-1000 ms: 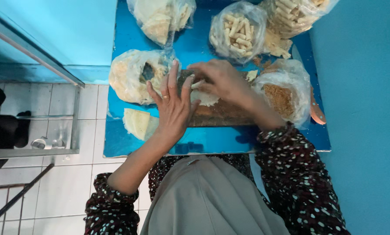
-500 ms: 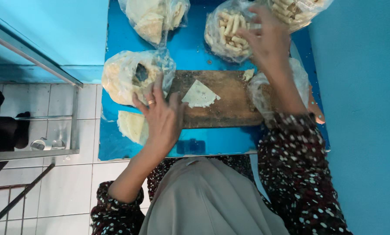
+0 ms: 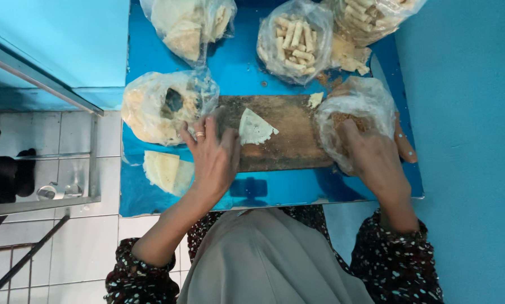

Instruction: The person sits at a blue table and folds thin square pastry wrappers around a filling, pressing the edges closed by hand on a wooden board. Finished folded rolls are placed into open plastic bags alongside other bags of completed snacks.

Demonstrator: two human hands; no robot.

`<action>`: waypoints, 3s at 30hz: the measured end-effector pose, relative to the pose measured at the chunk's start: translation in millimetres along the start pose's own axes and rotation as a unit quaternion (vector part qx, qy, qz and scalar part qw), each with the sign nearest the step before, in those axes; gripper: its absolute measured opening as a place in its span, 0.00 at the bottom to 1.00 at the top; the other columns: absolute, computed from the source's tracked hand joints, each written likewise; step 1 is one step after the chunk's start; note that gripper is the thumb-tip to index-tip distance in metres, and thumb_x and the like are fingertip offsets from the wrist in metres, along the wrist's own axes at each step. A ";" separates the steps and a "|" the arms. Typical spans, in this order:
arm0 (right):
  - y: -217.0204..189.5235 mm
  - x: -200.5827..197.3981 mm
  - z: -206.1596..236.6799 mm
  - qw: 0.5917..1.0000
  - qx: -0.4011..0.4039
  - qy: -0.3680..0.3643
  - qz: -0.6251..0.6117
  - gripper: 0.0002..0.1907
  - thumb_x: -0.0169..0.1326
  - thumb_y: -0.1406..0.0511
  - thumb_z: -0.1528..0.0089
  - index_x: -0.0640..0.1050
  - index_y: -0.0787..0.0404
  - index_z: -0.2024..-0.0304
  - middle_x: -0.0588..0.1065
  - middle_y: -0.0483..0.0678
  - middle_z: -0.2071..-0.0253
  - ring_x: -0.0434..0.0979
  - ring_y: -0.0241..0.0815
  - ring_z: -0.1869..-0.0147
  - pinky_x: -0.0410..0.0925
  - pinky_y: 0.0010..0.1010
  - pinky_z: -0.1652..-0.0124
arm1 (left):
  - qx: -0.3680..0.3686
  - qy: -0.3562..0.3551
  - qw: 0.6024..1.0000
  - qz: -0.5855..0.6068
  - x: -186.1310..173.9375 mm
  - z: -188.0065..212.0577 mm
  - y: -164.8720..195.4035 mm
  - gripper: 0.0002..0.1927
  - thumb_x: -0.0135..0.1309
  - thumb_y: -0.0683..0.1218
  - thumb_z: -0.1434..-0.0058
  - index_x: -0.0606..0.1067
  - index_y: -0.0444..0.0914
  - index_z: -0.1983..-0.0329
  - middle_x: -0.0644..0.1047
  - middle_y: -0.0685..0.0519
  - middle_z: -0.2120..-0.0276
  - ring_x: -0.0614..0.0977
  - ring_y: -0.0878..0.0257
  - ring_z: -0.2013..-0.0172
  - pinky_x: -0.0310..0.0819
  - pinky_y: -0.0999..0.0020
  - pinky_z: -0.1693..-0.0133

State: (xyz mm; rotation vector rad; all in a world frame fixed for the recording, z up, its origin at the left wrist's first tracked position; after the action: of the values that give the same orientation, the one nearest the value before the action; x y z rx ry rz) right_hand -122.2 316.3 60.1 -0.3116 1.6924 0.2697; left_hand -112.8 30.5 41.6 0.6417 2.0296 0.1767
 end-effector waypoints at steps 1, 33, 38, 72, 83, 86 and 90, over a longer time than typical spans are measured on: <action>2.4 0.8 4.2 1.000 -0.005 -0.001 -0.003 0.17 0.56 0.72 0.43 0.69 0.62 0.52 0.72 0.59 0.77 0.76 0.62 0.69 0.66 0.53 0.68 | 0.002 0.001 1.000 0.017 -0.9 1.0 2.4 0.07 0.58 0.42 0.38 0.75 0.37 0.58 0.70 0.43 0.42 0.69 0.44 0.41 0.50 0.30 0.38; -129.6 -10.4 -43.2 0.968 -0.044 0.059 -0.238 0.25 0.62 0.65 0.37 0.70 0.57 0.39 0.80 0.46 0.62 0.82 0.48 0.58 0.72 0.39 0.61 | -0.011 0.004 0.992 0.127 -25.7 23.8 1.6 0.20 0.55 0.39 0.36 0.70 0.38 0.41 0.80 0.51 0.62 0.79 0.51 0.56 0.54 0.37 0.39; -119.8 10.8 -48.6 0.932 0.016 0.028 -0.362 0.26 0.63 0.69 0.41 0.70 0.56 0.42 0.79 0.45 0.64 0.82 0.39 0.62 0.73 0.31 0.61 | 0.000 -0.004 0.995 0.101 -12.4 21.6 10.1 0.21 0.52 0.37 0.36 0.70 0.38 0.39 0.81 0.52 0.61 0.79 0.51 0.55 0.52 0.33 0.39; -128.1 32.8 -83.9 0.895 -0.040 -0.005 -0.444 0.16 0.65 0.70 0.42 0.77 0.60 0.53 0.79 0.44 0.64 0.82 0.38 0.60 0.74 0.31 0.59 | 0.002 -0.021 0.999 0.048 -1.6 0.1 -9.1 0.09 0.61 0.46 0.41 0.76 0.37 0.61 0.64 0.41 0.36 0.62 0.41 0.35 0.46 0.26 0.38; -143.1 -10.0 -77.8 0.923 -0.250 0.142 -0.255 0.16 0.65 0.65 0.42 0.77 0.61 0.53 0.78 0.46 0.60 0.77 0.50 0.53 0.71 0.40 0.57 | 0.099 -0.003 0.995 0.021 -7.9 -5.4 -8.5 0.06 0.59 0.44 0.41 0.75 0.38 0.69 0.52 0.44 0.26 0.61 0.45 0.32 0.42 0.23 0.37; -143.2 -5.0 -75.7 0.928 -0.229 0.159 -0.248 0.15 0.65 0.66 0.39 0.75 0.62 0.52 0.77 0.49 0.59 0.78 0.50 0.53 0.71 0.41 0.57 | 0.129 0.013 0.990 -0.056 -4.8 -4.4 -3.5 0.07 0.59 0.44 0.34 0.77 0.35 0.57 0.52 0.48 0.21 0.61 0.51 0.29 0.43 0.31 0.31; -142.0 1.3 -72.2 0.923 -0.216 0.144 -0.284 0.17 0.64 0.67 0.39 0.73 0.62 0.51 0.77 0.50 0.60 0.79 0.50 0.55 0.71 0.40 0.58 | 0.119 0.001 0.993 -0.005 -5.9 3.7 -1.1 0.07 0.59 0.44 0.37 0.76 0.35 0.62 0.53 0.46 0.24 0.60 0.46 0.30 0.42 0.29 0.32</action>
State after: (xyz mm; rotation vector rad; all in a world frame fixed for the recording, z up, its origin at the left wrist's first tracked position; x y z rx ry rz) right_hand -138.6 158.1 69.1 -1.1977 1.7347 0.1629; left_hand -107.8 26.0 43.8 0.7781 2.0728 -0.0735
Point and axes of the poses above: each hand's wrist, its own z-axis away from the middle knuckle, its own x-axis out of the palm, y = z × x, the point moved 8 cm from there along -z, towards the middle knuckle
